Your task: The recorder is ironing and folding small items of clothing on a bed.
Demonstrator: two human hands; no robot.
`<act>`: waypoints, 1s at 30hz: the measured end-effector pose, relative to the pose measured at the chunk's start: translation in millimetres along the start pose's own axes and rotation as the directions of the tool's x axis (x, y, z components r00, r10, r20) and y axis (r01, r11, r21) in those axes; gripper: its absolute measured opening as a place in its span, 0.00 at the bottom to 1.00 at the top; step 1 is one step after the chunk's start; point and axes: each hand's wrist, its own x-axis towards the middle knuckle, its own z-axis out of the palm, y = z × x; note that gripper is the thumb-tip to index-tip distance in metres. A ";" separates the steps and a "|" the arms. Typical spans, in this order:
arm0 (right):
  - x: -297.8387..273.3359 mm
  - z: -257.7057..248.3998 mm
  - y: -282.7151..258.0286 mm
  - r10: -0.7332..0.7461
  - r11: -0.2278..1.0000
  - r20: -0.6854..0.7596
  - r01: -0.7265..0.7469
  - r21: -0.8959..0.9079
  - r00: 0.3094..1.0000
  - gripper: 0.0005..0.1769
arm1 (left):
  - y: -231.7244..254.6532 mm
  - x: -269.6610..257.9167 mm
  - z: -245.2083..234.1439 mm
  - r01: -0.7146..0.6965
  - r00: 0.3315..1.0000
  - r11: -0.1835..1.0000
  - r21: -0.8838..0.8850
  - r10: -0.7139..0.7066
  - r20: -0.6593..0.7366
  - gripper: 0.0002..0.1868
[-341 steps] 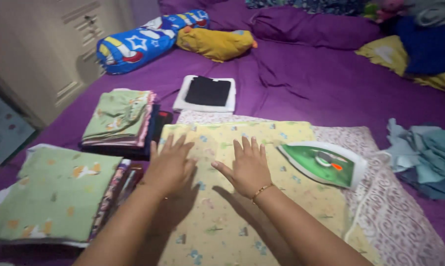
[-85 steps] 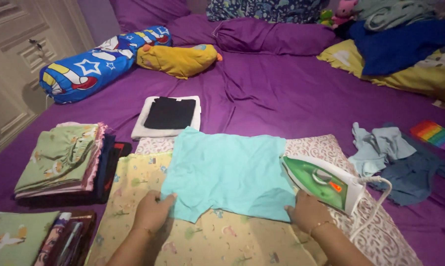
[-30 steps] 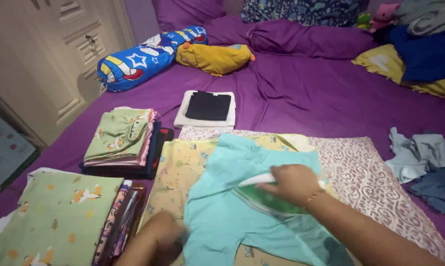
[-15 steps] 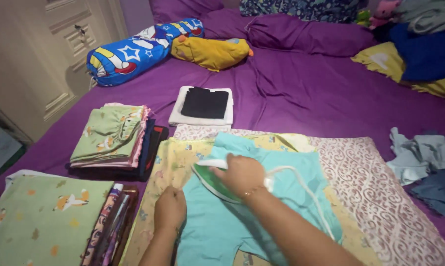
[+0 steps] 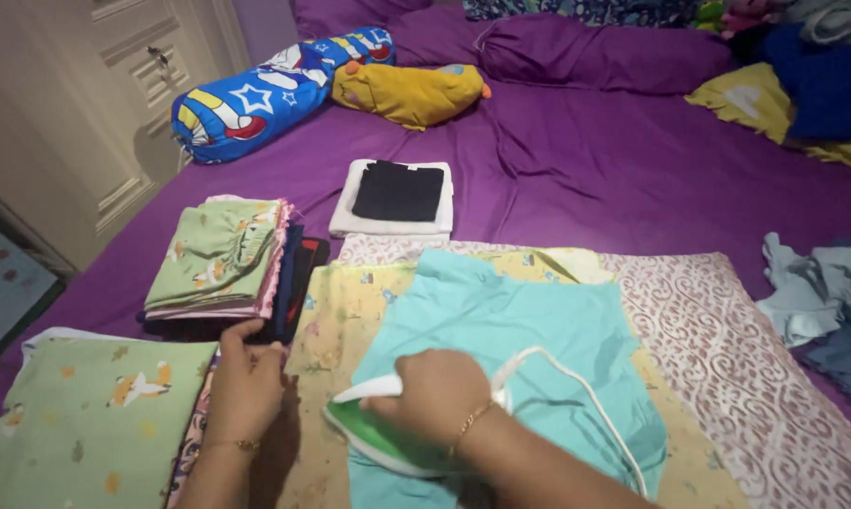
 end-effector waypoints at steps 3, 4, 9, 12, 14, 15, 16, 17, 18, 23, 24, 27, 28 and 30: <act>-9.5 8.6 -15.6 -0.011 0.997 -0.040 0.014 0.070 0.999 0.33 | 48.6 -18.1 -3.5 0.039 0.999 0.991 -0.125 -0.036 0.028 0.18; -11.0 9.1 -14.6 -0.010 0.998 -0.043 0.013 0.068 0.999 0.33 | 55.1 -21.2 -2.8 0.037 0.999 0.991 -0.128 -0.034 0.028 0.18; -21.3 9.5 28.2 -0.040 0.999 -0.093 0.039 -0.009 0.995 0.34 | -37.8 -2.0 41.2 -0.074 0.990 0.876 0.477 0.005 0.143 0.21; -53.5 -18.5 79.4 0.175 0.984 -0.094 -0.178 -0.022 0.980 0.34 | 7.0 -53.3 79.9 0.037 0.905 0.772 0.634 -0.295 0.307 0.35; -67.9 -23.2 134.0 0.302 0.948 -0.061 -0.306 -0.082 0.951 0.36 | 17.2 -68.0 98.6 0.046 0.922 0.810 0.585 -0.260 0.287 0.34; -75.0 -26.3 162.2 0.415 0.897 -0.043 -0.417 -0.147 0.909 0.37 | 23.0 -74.8 108.8 0.058 0.941 0.846 0.529 -0.223 0.254 0.34; -86.5 -27.5 186.8 0.424 0.892 -0.046 -0.426 -0.149 0.904 0.37 | 26.9 -69.6 115.5 0.051 0.940 0.850 0.525 -0.219 0.263 0.34; -98.2 -29.1 211.1 0.476 0.852 -0.075 -0.481 -0.205 0.876 0.38 | 31.0 -64.1 122.3 -0.034 0.965 0.908 0.417 -0.078 0.249 0.32; -110.1 -30.7 236.6 0.523 0.806 -0.108 -0.532 -0.258 0.845 0.39 | 35.2 -59.3 130.1 -0.123 0.975 0.944 0.307 0.058 0.212 0.30; -138.4 -52.9 259.3 0.541 0.777 -0.122 -0.550 -0.307 0.832 0.39 | 77.5 2.1 133.1 -0.215 0.956 0.951 0.224 0.158 0.248 0.36; -140.1 -60.4 252.8 0.508 0.776 -0.188 -0.542 -0.323 0.840 0.39 | 83.5 12.3 131.5 -0.183 0.941 0.946 0.266 0.090 0.325 0.39; -134.2 -76.9 206.0 0.502 0.818 -0.242 -0.547 -0.178 0.830 0.38 | 37.3 26.2 126.5 -0.033 0.931 0.845 0.534 -0.169 0.325 0.42; -126.7 -75.8 192.4 0.494 0.825 -0.240 -0.538 -0.175 0.836 0.38 | 32.7 15.6 118.4 -0.026 0.933 0.841 0.540 -0.173 0.314 0.42; -111.6 -72.9 163.1 0.408 0.891 -0.299 -0.447 -0.075 0.863 0.38 | 21.9 -5.1 101.5 -0.003 0.845 0.743 0.670 -0.357 0.399 0.42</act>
